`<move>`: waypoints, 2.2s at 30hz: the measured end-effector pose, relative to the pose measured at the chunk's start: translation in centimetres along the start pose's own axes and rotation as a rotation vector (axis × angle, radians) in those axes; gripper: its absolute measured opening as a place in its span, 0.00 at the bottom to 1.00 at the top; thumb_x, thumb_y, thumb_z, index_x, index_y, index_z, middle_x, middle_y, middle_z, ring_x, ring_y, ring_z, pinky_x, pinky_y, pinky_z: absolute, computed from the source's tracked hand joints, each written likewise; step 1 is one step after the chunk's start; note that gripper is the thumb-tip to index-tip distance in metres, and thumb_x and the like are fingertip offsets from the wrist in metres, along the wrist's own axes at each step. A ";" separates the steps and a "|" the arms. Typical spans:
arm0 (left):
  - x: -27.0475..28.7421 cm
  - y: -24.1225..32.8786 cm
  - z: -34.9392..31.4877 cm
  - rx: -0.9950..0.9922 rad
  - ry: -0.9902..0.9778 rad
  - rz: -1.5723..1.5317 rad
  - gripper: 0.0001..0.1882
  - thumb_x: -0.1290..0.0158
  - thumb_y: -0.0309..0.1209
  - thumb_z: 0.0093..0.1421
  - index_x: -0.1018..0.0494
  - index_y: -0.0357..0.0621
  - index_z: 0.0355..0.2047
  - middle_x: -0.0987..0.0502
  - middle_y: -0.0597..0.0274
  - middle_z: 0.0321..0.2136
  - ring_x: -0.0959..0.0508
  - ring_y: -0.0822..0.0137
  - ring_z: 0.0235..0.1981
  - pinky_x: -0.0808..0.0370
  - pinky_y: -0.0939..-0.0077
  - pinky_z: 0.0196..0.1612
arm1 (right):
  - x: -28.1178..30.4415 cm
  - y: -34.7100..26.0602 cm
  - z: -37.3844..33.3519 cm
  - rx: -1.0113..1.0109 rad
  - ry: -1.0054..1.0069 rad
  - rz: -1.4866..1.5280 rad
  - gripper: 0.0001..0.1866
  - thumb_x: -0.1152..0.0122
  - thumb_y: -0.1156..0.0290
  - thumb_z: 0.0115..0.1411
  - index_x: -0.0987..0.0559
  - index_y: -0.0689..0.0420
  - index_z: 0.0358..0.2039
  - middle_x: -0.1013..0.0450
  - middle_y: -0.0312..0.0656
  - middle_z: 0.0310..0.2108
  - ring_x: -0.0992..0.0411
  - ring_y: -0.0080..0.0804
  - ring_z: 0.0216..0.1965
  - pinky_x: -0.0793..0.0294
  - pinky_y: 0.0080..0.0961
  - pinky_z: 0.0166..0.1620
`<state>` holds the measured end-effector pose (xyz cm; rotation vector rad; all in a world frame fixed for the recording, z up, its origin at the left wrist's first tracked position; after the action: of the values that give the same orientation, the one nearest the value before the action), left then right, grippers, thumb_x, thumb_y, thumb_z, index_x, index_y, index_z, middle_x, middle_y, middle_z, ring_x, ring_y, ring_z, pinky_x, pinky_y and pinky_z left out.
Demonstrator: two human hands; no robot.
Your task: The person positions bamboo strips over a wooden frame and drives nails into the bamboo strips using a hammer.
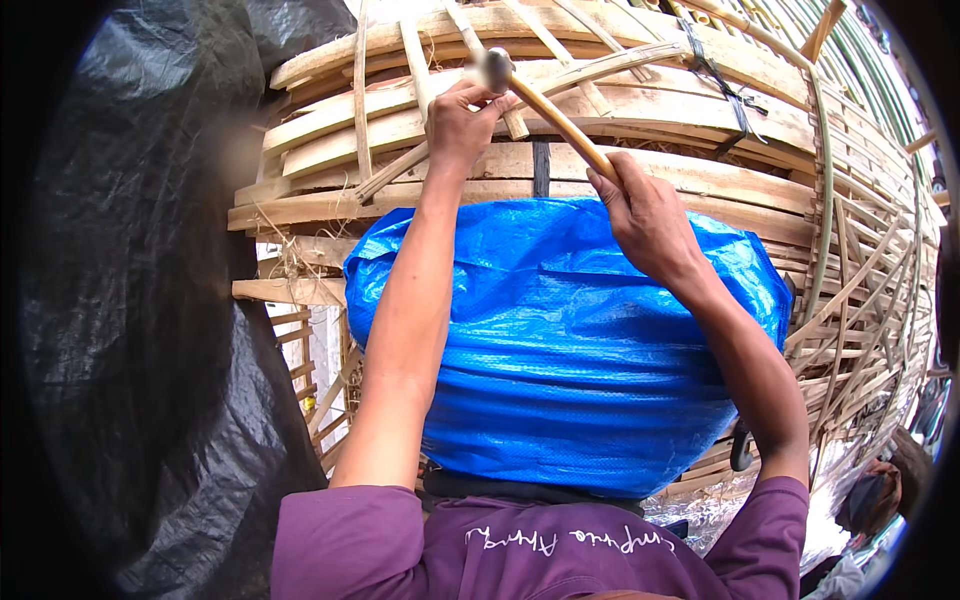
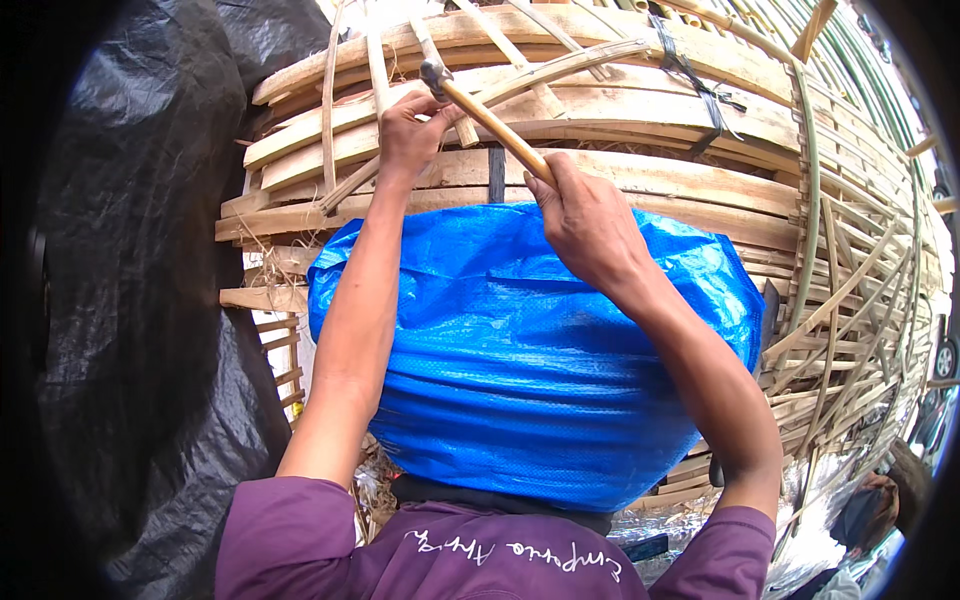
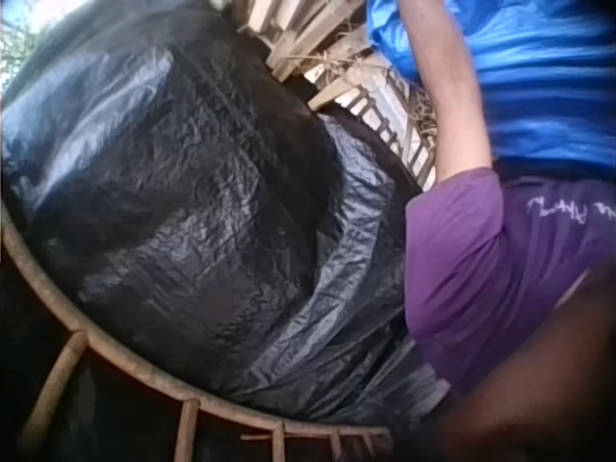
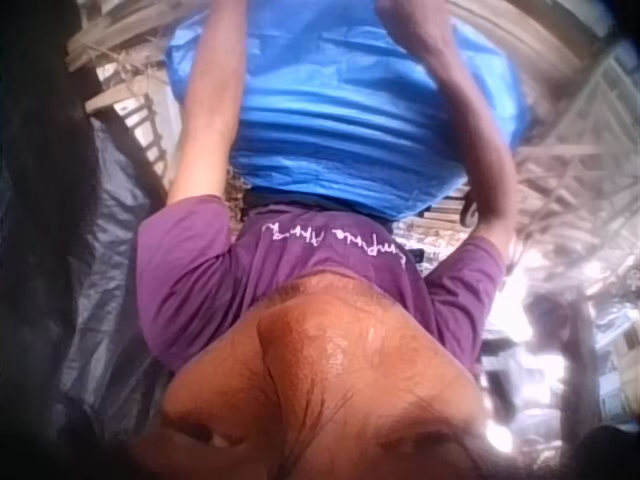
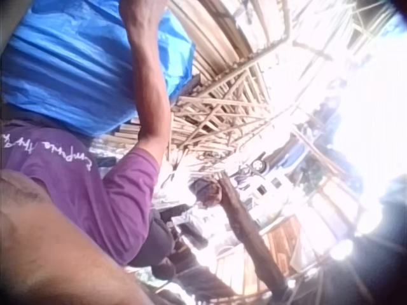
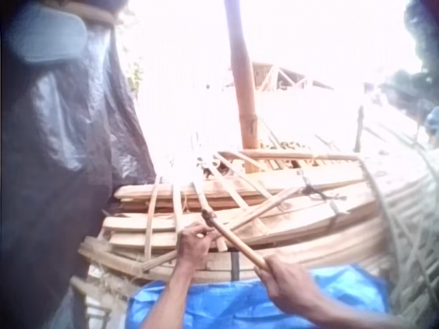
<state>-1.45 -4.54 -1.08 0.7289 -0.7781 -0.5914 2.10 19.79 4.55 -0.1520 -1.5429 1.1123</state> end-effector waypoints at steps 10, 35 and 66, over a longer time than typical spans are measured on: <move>0.1 0.0 0.0 0.004 0.001 0.029 0.09 0.32 0.35 0.51 0.16 0.44 0.29 0.18 0.62 0.28 0.19 0.66 0.28 0.26 0.73 0.32 | -0.2 -0.4 -0.1 -0.004 0.013 -0.023 0.10 0.48 0.67 0.67 0.30 0.61 0.37 0.29 0.59 0.21 0.30 0.62 0.26 0.36 0.52 0.30; 0.1 0.1 -0.1 0.020 -0.001 0.085 0.10 0.32 0.36 0.51 0.16 0.44 0.29 0.18 0.63 0.28 0.19 0.66 0.28 0.25 0.73 0.32 | 0.3 -1.6 0.1 0.024 0.039 0.034 0.11 0.49 0.66 0.67 0.31 0.62 0.37 0.29 0.60 0.21 0.29 0.64 0.26 0.35 0.53 0.30; 0.1 -0.1 0.2 0.025 0.011 0.083 0.11 0.32 0.38 0.50 0.16 0.44 0.28 0.18 0.63 0.28 0.19 0.65 0.28 0.25 0.72 0.32 | 1.0 -2.7 -0.1 0.057 0.103 0.100 0.09 0.48 0.69 0.67 0.31 0.63 0.36 0.30 0.60 0.20 0.30 0.61 0.24 0.35 0.50 0.27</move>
<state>-1.52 -4.69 -1.01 0.7190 -0.8033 -0.5033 3.05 19.04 7.14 -0.2464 -1.4235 1.2074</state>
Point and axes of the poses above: each hand's wrist, its own z-axis towards the middle knuckle, its own x-axis out of the back of the hand, y = z × x, the point moved 7 cm from there along z, towards the middle knuckle
